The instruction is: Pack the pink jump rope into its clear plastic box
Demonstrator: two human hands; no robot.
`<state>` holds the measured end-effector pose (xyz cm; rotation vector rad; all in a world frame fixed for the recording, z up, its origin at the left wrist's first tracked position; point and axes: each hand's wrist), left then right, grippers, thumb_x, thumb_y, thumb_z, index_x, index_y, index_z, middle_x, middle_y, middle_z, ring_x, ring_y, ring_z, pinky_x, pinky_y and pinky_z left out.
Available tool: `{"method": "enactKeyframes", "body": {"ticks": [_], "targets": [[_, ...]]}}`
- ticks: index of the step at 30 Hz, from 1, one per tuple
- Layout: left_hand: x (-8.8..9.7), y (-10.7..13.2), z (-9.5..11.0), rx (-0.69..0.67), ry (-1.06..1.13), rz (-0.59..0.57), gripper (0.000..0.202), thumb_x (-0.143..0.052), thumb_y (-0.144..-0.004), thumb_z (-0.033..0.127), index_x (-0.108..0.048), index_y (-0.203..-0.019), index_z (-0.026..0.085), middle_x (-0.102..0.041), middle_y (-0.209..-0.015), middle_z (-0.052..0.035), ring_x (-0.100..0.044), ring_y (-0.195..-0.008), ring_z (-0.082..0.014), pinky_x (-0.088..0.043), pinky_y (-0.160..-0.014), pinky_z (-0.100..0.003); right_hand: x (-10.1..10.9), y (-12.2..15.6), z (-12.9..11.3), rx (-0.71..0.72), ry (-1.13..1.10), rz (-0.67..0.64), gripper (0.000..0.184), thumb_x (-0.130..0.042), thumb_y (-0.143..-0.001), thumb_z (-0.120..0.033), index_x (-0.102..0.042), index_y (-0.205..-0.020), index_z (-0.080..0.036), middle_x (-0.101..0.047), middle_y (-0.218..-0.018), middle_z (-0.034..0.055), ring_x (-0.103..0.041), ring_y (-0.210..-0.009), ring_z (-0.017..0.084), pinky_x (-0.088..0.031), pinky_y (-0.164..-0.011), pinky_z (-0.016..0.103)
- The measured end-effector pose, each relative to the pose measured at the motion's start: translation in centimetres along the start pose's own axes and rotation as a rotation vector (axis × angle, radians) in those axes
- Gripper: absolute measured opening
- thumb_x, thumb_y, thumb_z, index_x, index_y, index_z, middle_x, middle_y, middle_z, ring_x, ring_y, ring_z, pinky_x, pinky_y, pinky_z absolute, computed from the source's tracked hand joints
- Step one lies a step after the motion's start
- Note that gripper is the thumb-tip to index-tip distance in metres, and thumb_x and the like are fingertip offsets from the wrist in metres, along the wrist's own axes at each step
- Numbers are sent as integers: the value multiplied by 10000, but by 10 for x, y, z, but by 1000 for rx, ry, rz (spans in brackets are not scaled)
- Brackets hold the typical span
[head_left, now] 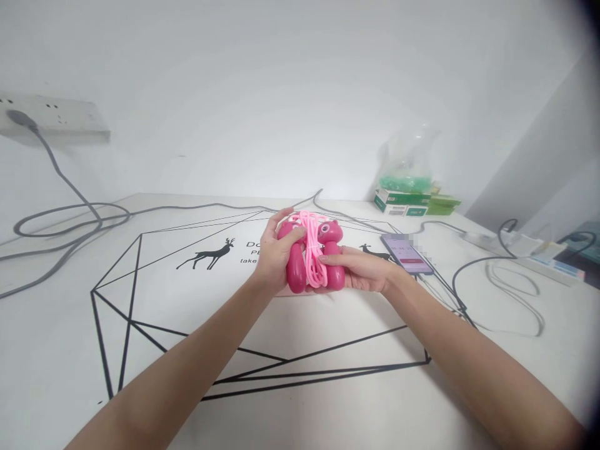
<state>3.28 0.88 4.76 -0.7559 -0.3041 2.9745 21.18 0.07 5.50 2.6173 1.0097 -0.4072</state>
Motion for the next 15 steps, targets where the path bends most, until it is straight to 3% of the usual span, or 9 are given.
{"method": "enactKeyframes", "body": {"ticks": [5, 15], "targets": [[0, -2, 6, 22, 64, -22, 530, -753, -752, 230, -532, -1229, 297, -664, -913, -19, -673, -727, -162, -590, -667, -324, 2, 5, -1, 0, -83, -74, 345, -637, -845, -126, -597, -1186, -96, -721, -1100, 149, -698, -1032, 247, -539, -962, 474], [-2, -1, 7, -54, 53, -46, 448, -742, -746, 220, -561, -1153, 273, -650, -880, -2, -648, -680, -133, -569, -645, -285, 1, 5, 0, -4, -85, -80, 392, -637, -840, -118, -582, -1228, -101, -714, -1116, 157, -683, -1068, 271, -539, -951, 507]]}}
Point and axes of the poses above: each hand's wrist, its own y-axis away from the middle knuckle, its own x-axis out of the back of the hand, z = x × y
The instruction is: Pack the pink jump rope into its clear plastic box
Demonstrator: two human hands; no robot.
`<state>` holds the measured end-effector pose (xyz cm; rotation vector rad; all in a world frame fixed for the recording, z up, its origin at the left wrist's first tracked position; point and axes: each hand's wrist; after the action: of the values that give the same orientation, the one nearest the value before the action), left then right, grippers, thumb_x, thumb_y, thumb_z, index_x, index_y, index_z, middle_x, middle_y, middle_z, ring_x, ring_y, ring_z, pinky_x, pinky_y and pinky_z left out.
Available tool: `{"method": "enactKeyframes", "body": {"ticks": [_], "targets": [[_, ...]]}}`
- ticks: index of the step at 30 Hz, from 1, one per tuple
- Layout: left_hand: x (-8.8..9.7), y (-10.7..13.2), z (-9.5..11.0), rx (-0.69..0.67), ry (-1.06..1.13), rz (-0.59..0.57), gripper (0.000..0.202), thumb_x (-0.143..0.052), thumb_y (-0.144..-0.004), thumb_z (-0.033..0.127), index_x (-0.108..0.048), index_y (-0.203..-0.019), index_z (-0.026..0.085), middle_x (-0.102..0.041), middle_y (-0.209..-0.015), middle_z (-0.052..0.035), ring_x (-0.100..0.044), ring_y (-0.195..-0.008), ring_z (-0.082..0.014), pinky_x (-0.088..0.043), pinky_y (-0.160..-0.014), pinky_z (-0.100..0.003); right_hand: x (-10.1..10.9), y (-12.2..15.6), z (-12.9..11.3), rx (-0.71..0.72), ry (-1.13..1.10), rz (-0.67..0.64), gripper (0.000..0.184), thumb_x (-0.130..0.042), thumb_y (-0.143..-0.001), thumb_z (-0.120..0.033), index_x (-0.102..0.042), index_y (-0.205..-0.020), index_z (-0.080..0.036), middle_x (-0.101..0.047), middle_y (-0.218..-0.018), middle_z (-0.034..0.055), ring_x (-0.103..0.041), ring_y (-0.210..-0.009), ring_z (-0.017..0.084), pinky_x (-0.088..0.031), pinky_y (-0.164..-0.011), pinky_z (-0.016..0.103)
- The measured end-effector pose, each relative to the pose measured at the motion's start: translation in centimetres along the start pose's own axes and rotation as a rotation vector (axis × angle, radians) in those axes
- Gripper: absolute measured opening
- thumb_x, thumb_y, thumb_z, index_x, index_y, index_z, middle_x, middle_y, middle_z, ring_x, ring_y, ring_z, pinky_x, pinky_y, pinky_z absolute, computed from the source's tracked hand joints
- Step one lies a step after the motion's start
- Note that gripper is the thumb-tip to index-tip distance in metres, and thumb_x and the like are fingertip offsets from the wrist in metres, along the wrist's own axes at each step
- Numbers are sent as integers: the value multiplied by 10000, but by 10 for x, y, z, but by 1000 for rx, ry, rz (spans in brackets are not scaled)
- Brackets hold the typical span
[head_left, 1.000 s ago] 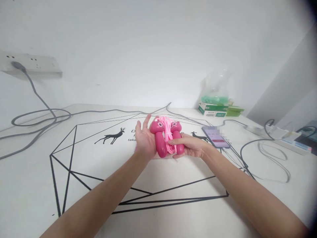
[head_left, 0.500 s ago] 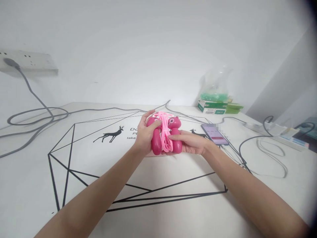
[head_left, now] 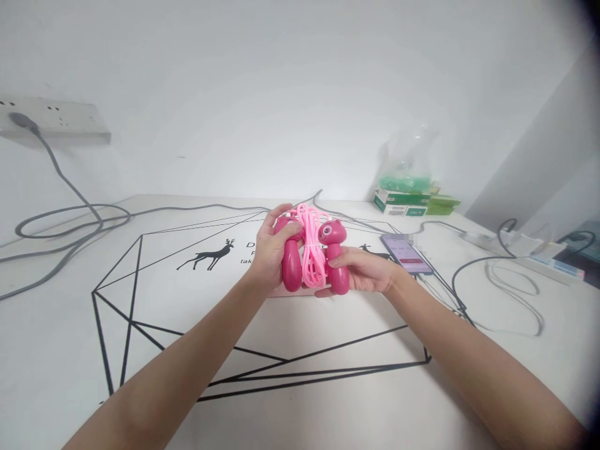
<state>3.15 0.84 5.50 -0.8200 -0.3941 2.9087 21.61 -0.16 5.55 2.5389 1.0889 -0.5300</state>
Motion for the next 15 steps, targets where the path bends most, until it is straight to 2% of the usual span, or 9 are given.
{"method": "enactKeyframes", "body": {"ticks": [4, 7, 10, 12, 15], "targets": [[-5, 5, -4, -101, -87, 112, 357, -741, -755, 239, -584, -1073, 271, -649, -925, 1, -640, -693, -129, -553, -632, -268, -15, -4, -1, 4, 74, 79, 413, -711, -818, -152, -608, -1216, -116, -723, -1093, 142, -688, -1055, 266, -580, -916, 456], [-9, 7, -8, -235, -165, 211, 260, -745, -771, 239, -616, -996, 247, -651, -954, -2, -643, -790, -130, -540, -710, -246, -26, -6, -1, 8, 162, 143, 421, -790, -765, -211, -655, -1154, -122, -729, -1068, 133, -709, -982, 254, -623, -839, 380], [-12, 8, -12, -334, -177, 245, 179, -712, -837, 331, -619, -958, 237, -647, -1015, -8, -635, -908, -142, -524, -792, -244, -32, -9, 1, 26, 223, 173, 462, -849, -698, -237, -680, -1115, -133, -727, -1076, 126, -713, -952, 252, -636, -799, 349], [-12, 9, -14, -327, -131, 237, 199, -651, -886, 429, -606, -956, 248, -643, -1015, -2, -631, -931, -155, -524, -806, -263, -33, -11, 5, 54, 221, 201, 464, -863, -674, -242, -687, -1090, -138, -726, -1081, 122, -711, -952, 250, -638, -792, 344], [-10, 10, -15, -236, -74, 220, 264, -563, -925, 520, -607, -998, 270, -641, -1017, 0, -625, -972, -183, -520, -803, -285, -32, -16, 10, 93, 206, 255, 417, -859, -668, -225, -692, -1042, -145, -736, -1035, 108, -711, -927, 239, -638, -771, 329]]}}
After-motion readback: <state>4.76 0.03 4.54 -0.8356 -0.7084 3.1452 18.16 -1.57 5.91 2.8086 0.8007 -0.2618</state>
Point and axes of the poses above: each hand's wrist, its own y-axis away from the middle knuckle, its own x-axis out of the back of the hand, z = x × y
